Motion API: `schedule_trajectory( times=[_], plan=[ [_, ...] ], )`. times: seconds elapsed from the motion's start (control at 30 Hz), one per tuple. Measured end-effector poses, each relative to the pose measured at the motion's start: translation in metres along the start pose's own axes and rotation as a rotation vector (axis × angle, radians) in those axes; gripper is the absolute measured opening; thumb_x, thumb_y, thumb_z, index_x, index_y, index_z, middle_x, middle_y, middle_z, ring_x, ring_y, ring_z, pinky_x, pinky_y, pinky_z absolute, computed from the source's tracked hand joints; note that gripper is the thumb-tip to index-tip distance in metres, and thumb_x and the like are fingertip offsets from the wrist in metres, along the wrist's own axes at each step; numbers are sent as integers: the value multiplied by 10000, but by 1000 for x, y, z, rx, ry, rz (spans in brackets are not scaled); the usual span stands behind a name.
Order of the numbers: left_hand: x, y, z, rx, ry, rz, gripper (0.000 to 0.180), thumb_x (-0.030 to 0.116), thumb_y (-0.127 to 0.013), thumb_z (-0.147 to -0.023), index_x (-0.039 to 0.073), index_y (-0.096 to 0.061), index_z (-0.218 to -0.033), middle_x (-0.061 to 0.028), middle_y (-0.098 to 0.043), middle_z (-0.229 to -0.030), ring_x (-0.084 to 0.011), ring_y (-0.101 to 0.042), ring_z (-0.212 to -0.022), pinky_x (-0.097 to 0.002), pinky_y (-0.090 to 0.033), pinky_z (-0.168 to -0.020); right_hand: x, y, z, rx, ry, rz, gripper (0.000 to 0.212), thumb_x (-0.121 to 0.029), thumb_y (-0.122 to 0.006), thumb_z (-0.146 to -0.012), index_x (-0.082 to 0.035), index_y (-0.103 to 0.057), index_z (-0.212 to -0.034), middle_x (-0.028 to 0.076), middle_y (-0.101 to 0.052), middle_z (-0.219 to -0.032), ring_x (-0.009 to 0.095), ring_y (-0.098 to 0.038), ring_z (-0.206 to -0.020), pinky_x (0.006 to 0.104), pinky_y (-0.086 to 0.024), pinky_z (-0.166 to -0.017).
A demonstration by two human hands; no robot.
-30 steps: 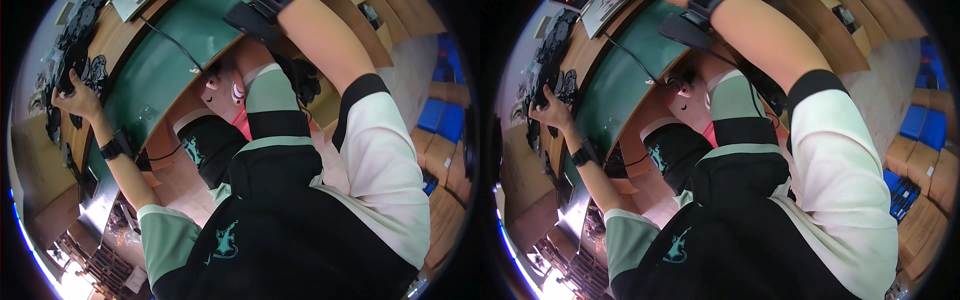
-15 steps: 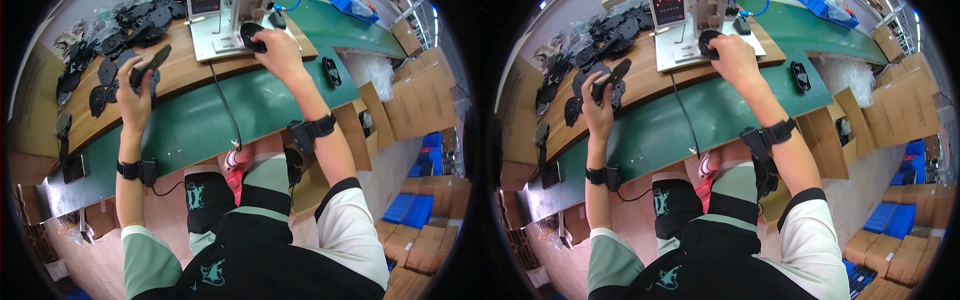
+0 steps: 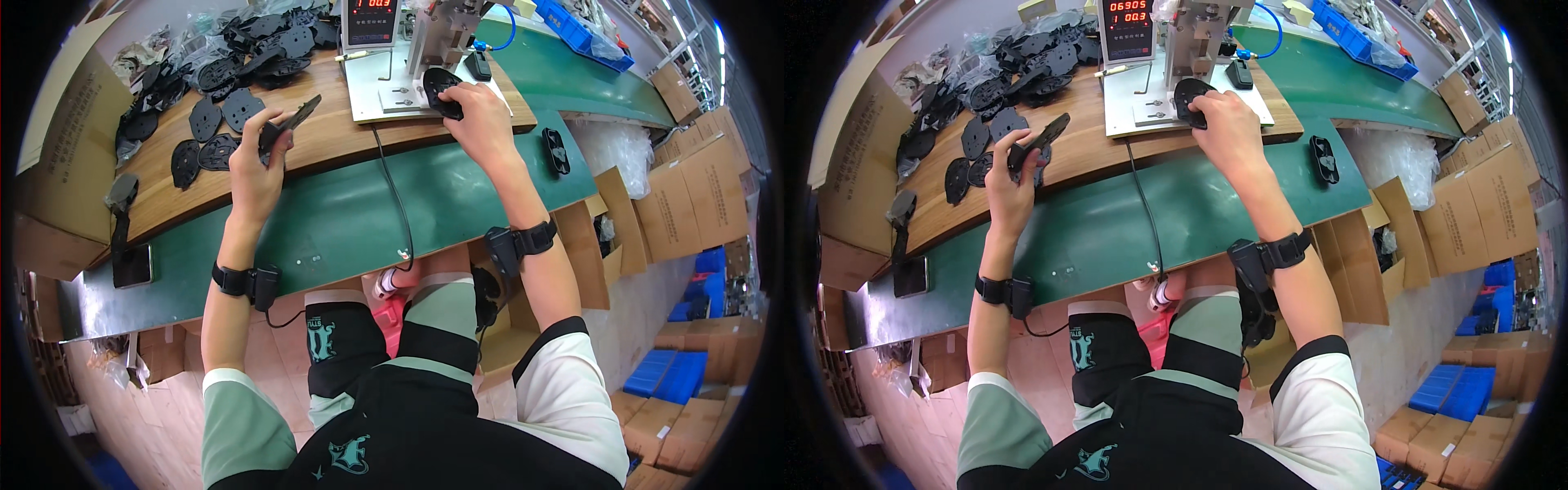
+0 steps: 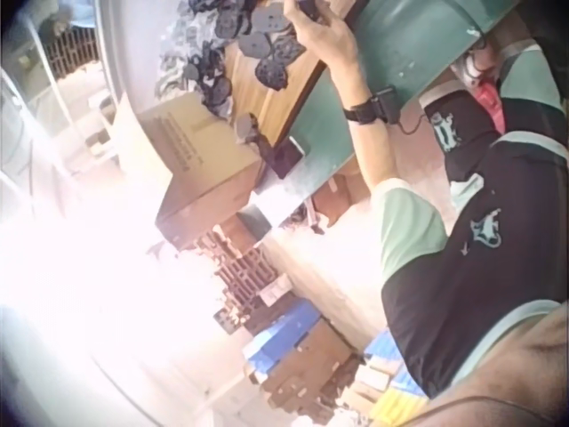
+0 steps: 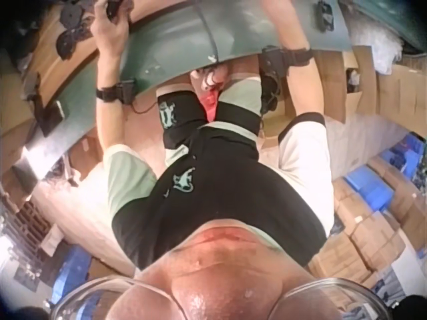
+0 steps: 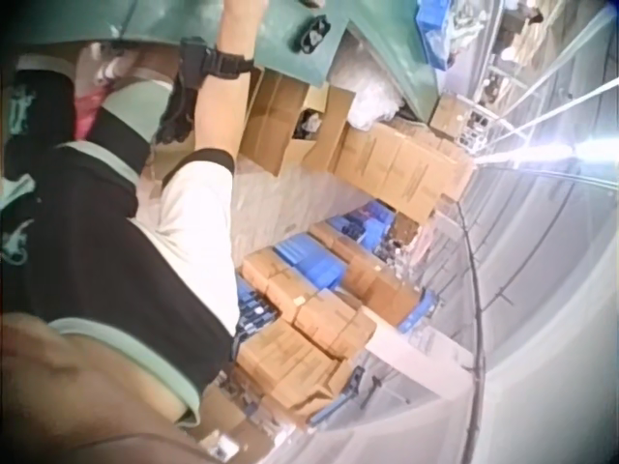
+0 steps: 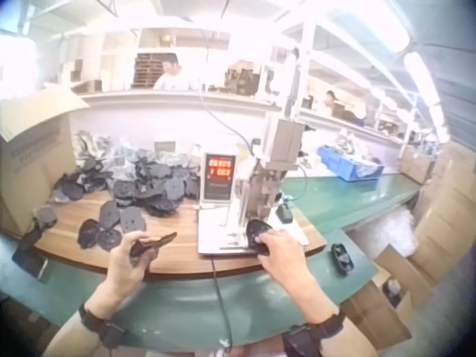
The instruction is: Assembling plastic components using a machine press at a factory workbench.
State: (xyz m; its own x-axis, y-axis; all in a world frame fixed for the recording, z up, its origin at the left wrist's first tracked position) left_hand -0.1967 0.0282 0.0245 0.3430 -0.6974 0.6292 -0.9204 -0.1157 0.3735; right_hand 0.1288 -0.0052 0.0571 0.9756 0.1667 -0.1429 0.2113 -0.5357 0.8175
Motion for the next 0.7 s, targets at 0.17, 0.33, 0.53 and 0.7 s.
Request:
schedule_trajectory(
  times=[0.17,0.33,0.53,0.7],
  plan=[
    [8,0,1,-44,-78,-29,351,-18,-663,-1000,53,-561,-1328,-133,-762,-1210,-185,-762,-936,-311,-575,-840,-3,-1,0,-26,-8,2,300,-43,-809,-718,-87,-768,-1012,65,-736,-1002,298,-671,-1014,425,-569,-895],
    [17,-3,0,-35,-100,-16,371,-47,-691,-955,64,-616,-1302,-138,-745,-1148,-259,-738,-977,-351,-570,-857,-2,2,2,20,23,-52,316,-37,-803,-712,-77,-767,-1023,62,-731,-1008,303,-666,-1007,430,-568,-887],
    [16,-4,2,-85,-30,-26,408,-69,-656,-954,68,-606,-1334,-148,-711,-1128,-286,-699,-940,-358,-550,-804,-3,1,2,3,24,-47,324,-28,-798,-712,-72,-765,-1031,61,-729,-1011,305,-665,-1007,432,-565,-886],
    [14,-6,1,-82,-62,-32,418,-87,-631,-939,56,-598,-1331,-169,-697,-1190,-331,-691,-1039,-383,-546,-858,-3,0,3,24,38,-51,319,-33,-806,-715,-71,-763,-1029,64,-727,-1015,309,-665,-1013,434,-566,-886]
  ],
)
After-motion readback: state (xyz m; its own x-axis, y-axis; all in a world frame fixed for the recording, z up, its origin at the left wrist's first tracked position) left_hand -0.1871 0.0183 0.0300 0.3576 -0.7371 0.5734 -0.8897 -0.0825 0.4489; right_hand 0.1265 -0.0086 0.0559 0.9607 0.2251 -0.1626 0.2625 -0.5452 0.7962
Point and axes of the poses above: each hand's wrist, its own z-axis away from the middle knuckle, its own y-axis out of the back of the hand, x = y × z, the point moved 6 cm from there along -z, towards the middle knuckle
